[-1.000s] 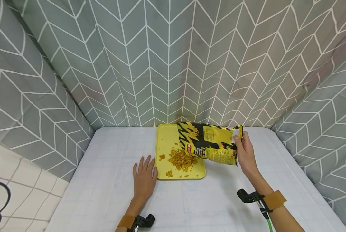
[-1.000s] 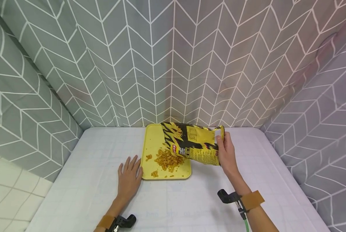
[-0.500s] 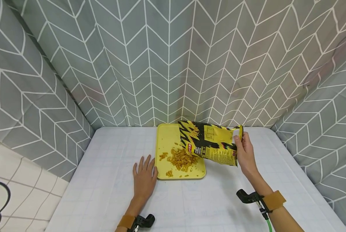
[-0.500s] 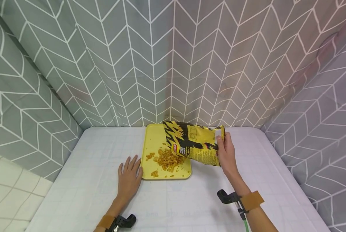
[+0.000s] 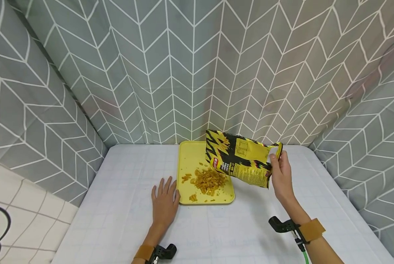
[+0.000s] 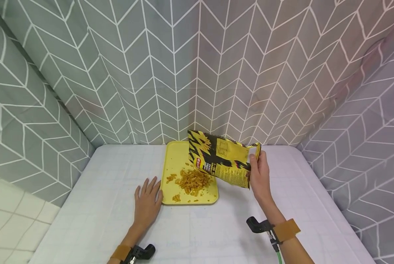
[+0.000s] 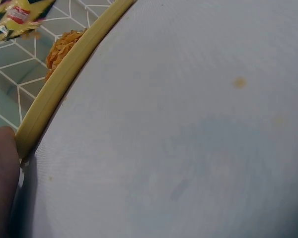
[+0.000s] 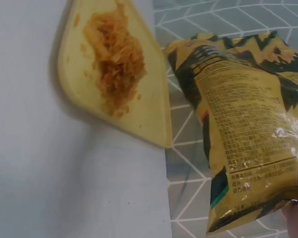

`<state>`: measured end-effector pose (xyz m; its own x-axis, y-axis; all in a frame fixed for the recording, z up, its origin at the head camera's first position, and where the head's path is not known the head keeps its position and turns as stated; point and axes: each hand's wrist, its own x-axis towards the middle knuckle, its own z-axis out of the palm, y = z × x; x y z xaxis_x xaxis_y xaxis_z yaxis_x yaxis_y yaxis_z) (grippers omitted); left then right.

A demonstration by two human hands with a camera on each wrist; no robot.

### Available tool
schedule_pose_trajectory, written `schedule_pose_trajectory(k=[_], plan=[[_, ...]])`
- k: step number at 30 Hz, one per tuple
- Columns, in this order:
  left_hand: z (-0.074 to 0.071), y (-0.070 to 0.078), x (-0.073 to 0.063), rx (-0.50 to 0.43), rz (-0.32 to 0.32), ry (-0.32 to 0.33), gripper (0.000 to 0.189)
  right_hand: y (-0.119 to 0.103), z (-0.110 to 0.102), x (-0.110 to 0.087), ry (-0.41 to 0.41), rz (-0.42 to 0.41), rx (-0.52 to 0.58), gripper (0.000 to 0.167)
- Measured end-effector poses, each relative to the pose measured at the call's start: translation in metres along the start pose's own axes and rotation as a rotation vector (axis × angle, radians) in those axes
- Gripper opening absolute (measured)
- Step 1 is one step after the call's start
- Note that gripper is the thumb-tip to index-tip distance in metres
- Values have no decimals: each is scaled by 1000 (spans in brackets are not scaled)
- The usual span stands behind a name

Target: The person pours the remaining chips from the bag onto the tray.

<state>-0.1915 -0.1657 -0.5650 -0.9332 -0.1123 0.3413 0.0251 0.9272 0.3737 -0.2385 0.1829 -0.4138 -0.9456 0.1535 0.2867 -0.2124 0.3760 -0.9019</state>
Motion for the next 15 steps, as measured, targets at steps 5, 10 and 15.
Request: schedule_pose_trajectory(k=[5, 10, 15], plan=[[-1, 0, 0, 1, -4, 0, 45, -2, 0, 2, 11, 53, 138, 20], [-1, 0, 0, 4, -6, 1, 45, 1, 1, 0, -35, 53, 24, 24], [-1, 0, 0, 7, -2, -6, 45, 1, 0, -1, -23, 71, 103, 21]])
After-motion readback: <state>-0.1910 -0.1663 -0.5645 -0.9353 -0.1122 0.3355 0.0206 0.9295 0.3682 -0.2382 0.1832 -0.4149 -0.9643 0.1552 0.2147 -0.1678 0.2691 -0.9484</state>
